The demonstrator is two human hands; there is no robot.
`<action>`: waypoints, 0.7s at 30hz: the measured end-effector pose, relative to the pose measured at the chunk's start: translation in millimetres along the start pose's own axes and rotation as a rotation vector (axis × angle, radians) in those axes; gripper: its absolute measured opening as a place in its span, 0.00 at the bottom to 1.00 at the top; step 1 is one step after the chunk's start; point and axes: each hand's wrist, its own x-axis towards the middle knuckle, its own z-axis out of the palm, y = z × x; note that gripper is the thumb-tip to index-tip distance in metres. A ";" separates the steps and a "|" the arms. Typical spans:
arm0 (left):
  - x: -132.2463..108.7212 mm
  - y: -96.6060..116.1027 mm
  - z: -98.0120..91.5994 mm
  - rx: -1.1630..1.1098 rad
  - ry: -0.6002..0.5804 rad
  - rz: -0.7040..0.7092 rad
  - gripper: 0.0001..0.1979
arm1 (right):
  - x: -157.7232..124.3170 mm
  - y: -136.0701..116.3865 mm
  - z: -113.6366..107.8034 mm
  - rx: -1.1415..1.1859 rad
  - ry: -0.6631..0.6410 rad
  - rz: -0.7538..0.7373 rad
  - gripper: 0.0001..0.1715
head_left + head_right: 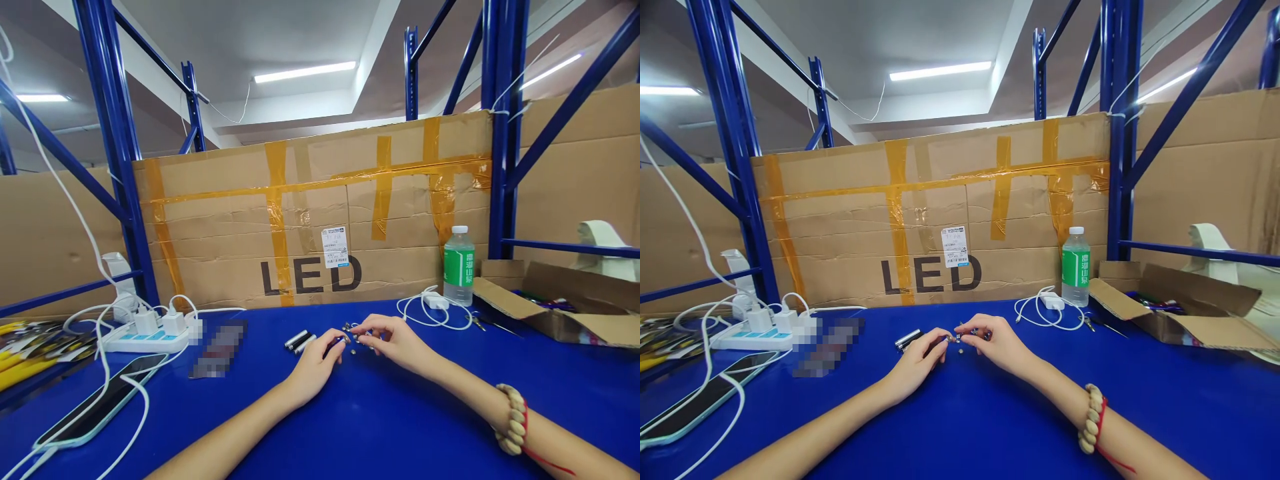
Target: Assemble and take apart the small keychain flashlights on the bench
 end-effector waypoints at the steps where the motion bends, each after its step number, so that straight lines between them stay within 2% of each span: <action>1: -0.2 0.9 -0.3 0.006 -0.004 0.012 0.12 | -0.2 -0.8 1.2 0.021 -0.001 0.026 0.22; 6: -1.2 4.6 -0.6 0.052 -0.017 0.031 0.12 | 0.0 -4.4 5.8 0.124 0.022 0.125 0.22; 13: -2.4 4.6 0.2 0.108 -0.014 0.073 0.13 | -1.7 -10.1 6.3 0.171 0.014 0.174 0.24; 21: -8.6 1.2 1.2 0.164 -0.078 0.139 0.11 | -4.1 -6.3 8.4 0.218 -0.114 0.341 0.22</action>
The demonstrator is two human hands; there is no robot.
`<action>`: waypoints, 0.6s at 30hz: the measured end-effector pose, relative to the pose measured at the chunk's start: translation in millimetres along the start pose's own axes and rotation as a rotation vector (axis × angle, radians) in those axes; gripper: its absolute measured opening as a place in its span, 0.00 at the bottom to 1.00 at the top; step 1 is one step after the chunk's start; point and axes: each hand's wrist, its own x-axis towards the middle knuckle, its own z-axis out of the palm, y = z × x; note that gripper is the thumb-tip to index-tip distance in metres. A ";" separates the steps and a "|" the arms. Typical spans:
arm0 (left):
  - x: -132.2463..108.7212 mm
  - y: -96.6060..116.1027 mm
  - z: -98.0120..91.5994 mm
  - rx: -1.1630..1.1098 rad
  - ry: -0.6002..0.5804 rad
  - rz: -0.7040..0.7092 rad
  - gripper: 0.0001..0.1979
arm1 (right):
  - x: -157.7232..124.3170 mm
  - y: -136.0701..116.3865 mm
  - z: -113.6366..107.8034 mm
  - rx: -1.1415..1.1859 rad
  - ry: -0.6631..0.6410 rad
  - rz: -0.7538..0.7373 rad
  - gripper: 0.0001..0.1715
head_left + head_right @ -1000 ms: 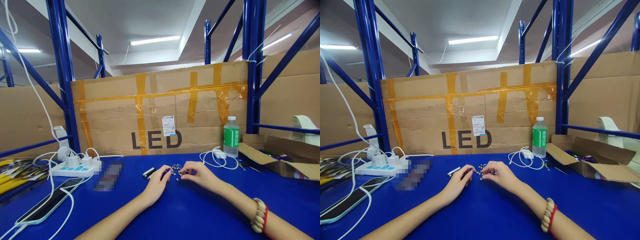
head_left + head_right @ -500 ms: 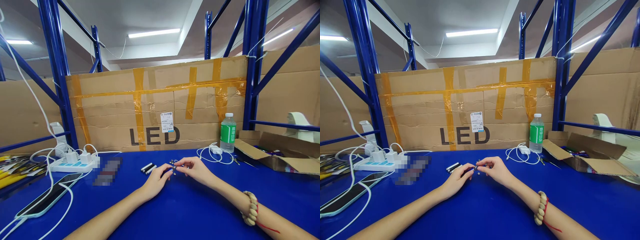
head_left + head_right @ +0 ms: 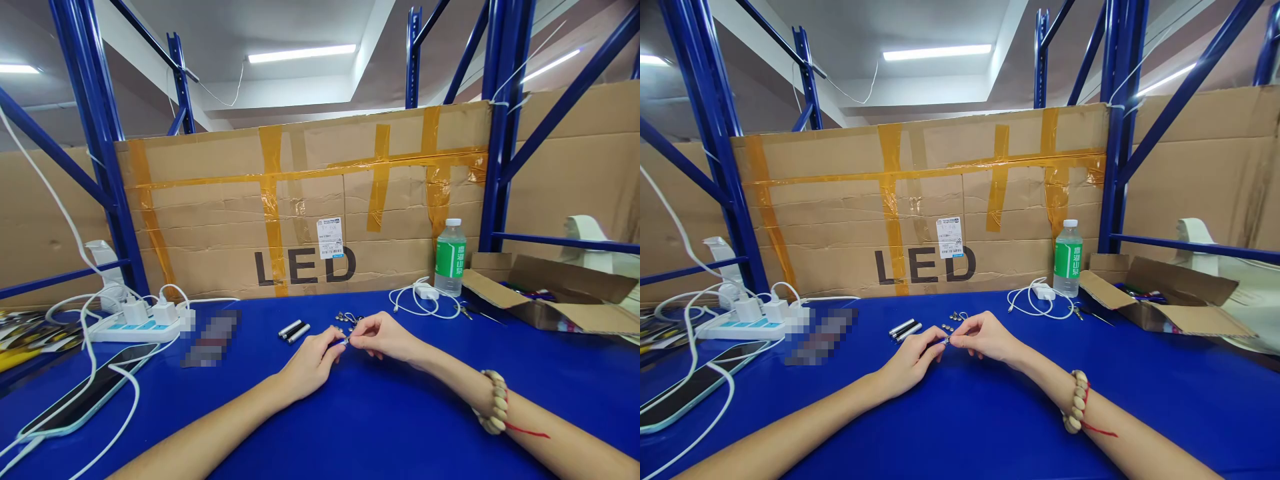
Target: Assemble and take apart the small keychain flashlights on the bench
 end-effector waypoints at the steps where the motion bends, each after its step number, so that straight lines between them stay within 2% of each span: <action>1: -0.8 0.5 0.1 0.005 -0.013 0.002 0.10 | -0.1 1.0 0.6 0.000 -0.009 0.009 0.21; 4: -2.1 2.9 0.5 0.026 -0.025 -0.007 0.09 | -1.6 1.1 3.4 0.010 -0.018 0.033 0.21; 12: -2.7 0.3 4.0 0.069 0.043 0.002 0.08 | -9.0 -9.3 16.3 0.107 0.025 0.086 0.22; 18: -2.1 -2.1 3.9 0.094 0.044 0.061 0.12 | -7.9 -7.6 17.3 0.132 0.020 0.095 0.23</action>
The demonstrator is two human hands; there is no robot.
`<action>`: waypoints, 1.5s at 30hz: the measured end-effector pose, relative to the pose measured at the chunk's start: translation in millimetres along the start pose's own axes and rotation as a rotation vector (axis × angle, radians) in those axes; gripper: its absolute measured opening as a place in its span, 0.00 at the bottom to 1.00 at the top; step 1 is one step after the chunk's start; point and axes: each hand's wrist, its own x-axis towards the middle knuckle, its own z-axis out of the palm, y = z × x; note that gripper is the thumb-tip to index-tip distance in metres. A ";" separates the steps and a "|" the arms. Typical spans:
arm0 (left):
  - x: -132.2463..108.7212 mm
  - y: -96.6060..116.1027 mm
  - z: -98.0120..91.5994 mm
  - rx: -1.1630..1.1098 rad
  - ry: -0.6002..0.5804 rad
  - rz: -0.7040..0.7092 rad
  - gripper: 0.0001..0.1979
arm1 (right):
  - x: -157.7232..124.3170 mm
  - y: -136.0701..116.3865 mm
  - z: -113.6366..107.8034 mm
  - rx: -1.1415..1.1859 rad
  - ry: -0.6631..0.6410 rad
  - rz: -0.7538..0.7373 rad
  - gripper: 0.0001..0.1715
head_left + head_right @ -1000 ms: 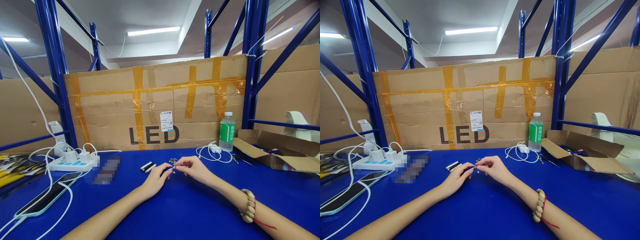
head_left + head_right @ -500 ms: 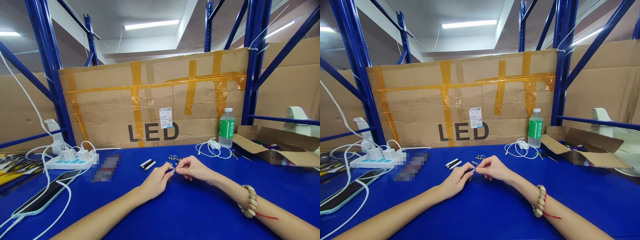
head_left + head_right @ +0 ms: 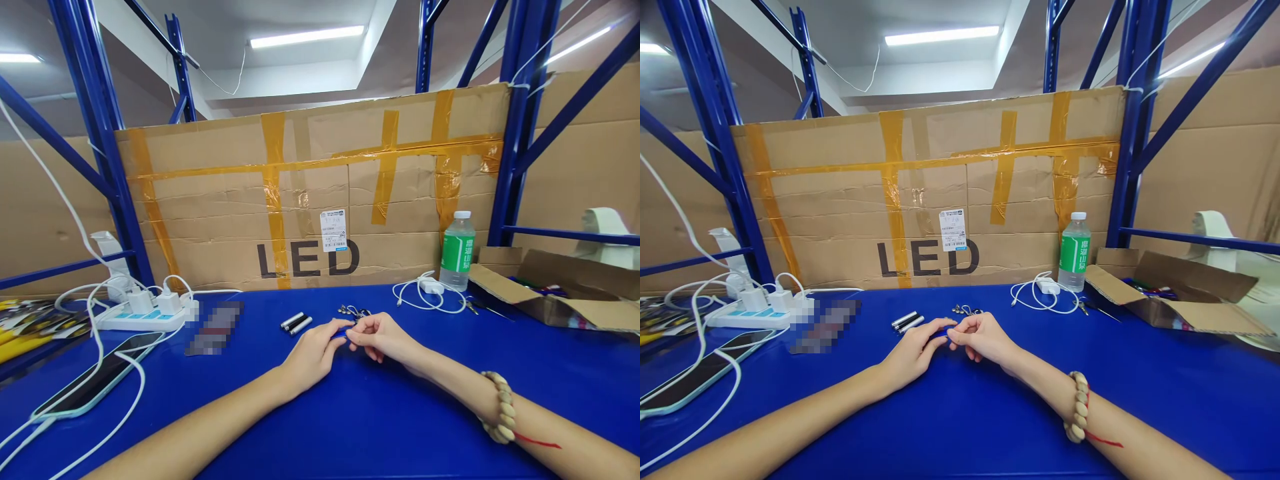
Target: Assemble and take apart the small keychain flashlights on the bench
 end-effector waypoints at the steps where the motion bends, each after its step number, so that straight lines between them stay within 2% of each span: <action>1: 0.5 0.7 -0.3 0.004 0.001 0.004 0.12 | 0.4 -0.4 -0.3 -0.005 0.000 -0.004 0.23; 7: 2.6 3.6 -1.3 -0.013 0.019 -0.046 0.13 | 2.8 -2.1 -3.9 -0.109 0.013 -0.120 0.21; 11: 2.5 2.6 -1.9 -0.021 0.021 -0.079 0.13 | 6.9 2.3 -10.9 -0.286 0.137 -0.271 0.20; 14: 2.4 1.7 -2.3 -0.015 0.018 -0.061 0.12 | 9.3 6.9 -15.3 -0.316 0.160 -0.338 0.19; 19: 3.1 2.2 -1.8 0.013 0.031 -0.034 0.12 | 12.1 13.7 -18.0 -0.273 0.145 -0.388 0.18; 23: 2.9 3.6 -1.6 0.020 -0.005 -0.047 0.11 | 13.3 15.4 -20.5 -0.340 0.146 -0.399 0.15; 28: 0.7 1.6 -3.3 -0.050 -0.097 -0.055 0.10 | 11.5 15.8 -20.2 -0.398 0.122 -0.338 0.13; 32: -0.6 0.1 -4.2 -0.098 -0.125 -0.037 0.08 | 9.3 18.2 -18.0 -0.444 0.106 -0.293 0.13; 40: -0.9 4.8 -6.3 -0.057 -0.159 -0.046 0.06 | 1.3 7.2 -16.7 -0.655 0.072 -0.473 0.11; 45: -0.8 5.7 -6.7 -0.027 -0.156 -0.036 0.07 | -3.5 2.1 -16.1 -0.742 0.060 -0.509 0.11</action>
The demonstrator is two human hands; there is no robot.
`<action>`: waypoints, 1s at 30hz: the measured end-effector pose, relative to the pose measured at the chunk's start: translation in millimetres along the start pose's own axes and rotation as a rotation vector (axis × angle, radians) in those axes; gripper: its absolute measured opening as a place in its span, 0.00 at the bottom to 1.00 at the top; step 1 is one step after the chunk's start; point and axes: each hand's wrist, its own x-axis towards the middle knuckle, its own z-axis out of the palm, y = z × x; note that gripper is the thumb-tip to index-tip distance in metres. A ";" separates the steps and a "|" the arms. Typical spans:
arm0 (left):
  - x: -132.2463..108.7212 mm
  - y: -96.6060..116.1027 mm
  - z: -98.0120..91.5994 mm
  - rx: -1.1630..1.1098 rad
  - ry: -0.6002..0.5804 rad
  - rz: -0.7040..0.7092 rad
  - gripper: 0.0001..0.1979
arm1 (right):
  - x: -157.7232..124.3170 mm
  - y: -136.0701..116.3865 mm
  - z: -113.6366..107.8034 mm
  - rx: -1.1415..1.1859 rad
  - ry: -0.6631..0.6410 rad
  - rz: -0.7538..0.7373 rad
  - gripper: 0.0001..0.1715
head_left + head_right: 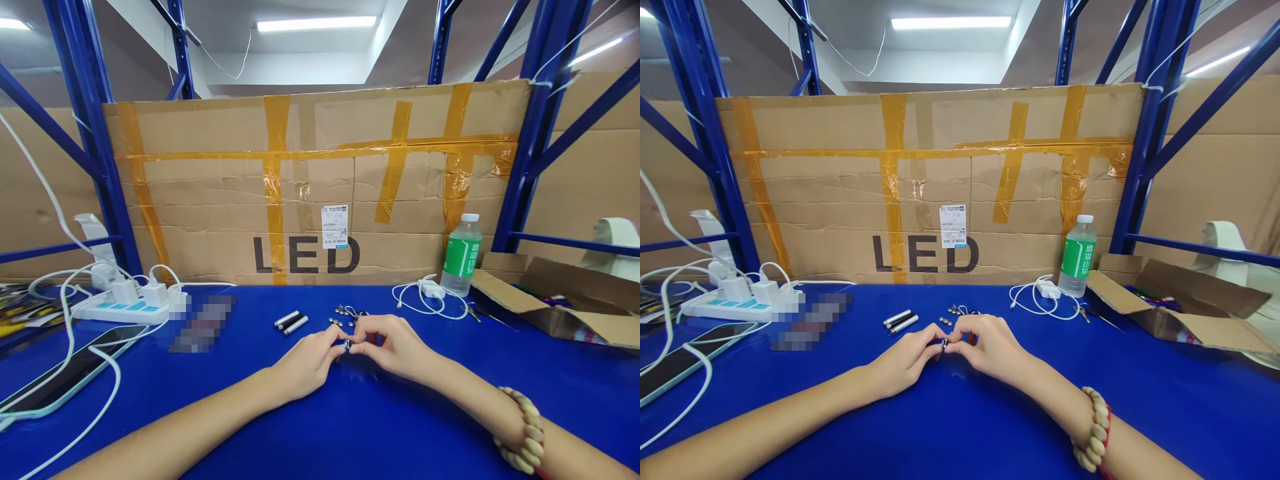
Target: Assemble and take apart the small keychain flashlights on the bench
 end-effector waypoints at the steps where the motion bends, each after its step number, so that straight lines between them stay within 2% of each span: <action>1: -0.1 0.2 0.2 0.005 -0.003 -0.003 0.07 | -0.6 -0.6 -0.3 -0.004 -0.001 -0.004 0.11; 5: 0.0 1.4 0.7 0.020 0.000 -0.017 0.07 | -2.2 -2.8 -0.8 -0.032 0.000 0.013 0.11; 9: 0.6 1.1 1.2 0.040 0.003 -0.021 0.08 | -1.7 -4.8 0.3 -0.036 -0.017 0.098 0.11; 18: 0.4 -1.8 2.6 0.101 0.047 -0.011 0.08 | 3.6 -4.1 7.6 0.338 -0.114 0.341 0.16; 23: 0.7 -0.2 2.7 0.142 0.090 0.025 0.07 | 6.0 -3.4 8.5 0.568 -0.164 0.401 0.21; 30: 1.0 -5.6 6.3 0.214 0.161 0.077 0.05 | 6.0 -4.1 4.4 0.632 -0.218 0.477 0.21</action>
